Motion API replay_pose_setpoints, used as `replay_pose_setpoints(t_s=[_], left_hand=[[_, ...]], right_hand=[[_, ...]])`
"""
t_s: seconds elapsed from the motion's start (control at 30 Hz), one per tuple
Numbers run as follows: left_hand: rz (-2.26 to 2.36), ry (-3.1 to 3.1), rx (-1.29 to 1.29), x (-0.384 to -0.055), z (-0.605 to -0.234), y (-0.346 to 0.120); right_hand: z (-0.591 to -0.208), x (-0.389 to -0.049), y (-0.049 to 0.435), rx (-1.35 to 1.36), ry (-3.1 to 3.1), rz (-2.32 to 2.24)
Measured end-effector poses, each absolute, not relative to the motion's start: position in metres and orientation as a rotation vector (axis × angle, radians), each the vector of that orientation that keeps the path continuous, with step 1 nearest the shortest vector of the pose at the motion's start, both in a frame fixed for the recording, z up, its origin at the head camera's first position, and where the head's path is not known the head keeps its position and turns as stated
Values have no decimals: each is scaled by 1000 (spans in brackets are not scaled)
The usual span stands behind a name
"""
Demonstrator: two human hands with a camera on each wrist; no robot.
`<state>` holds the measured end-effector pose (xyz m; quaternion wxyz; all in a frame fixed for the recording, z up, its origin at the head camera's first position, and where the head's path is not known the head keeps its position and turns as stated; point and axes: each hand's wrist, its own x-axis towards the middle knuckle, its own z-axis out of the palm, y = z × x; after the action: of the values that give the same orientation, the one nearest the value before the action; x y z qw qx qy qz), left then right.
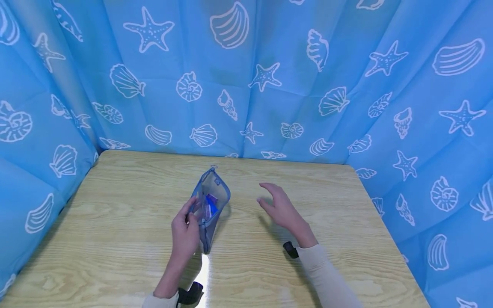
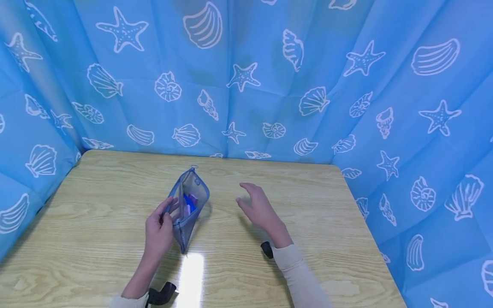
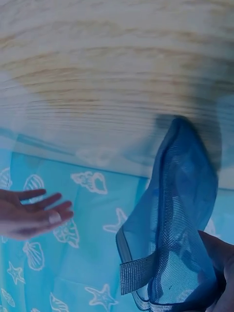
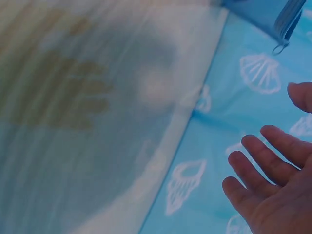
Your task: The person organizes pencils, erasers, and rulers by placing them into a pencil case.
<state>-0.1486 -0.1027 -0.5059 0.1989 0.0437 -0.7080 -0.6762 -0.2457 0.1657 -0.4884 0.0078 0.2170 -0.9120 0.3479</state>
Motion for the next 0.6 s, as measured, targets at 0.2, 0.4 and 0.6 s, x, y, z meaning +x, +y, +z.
replay_pose_setpoints(t_s=[0.2, 0.4, 0.6], left_hand=[[-1786, -2094, 79, -155, -503, -94], [-1726, -2156, 8, -162, -507, -86], [-1570, -2306, -183, -168, -508, -72]], right_hand=[[-498, -243, 199, 644, -2862, 806], [-503, -241, 219, 607, -2881, 556], [-508, -239, 231, 510, -2982, 428]])
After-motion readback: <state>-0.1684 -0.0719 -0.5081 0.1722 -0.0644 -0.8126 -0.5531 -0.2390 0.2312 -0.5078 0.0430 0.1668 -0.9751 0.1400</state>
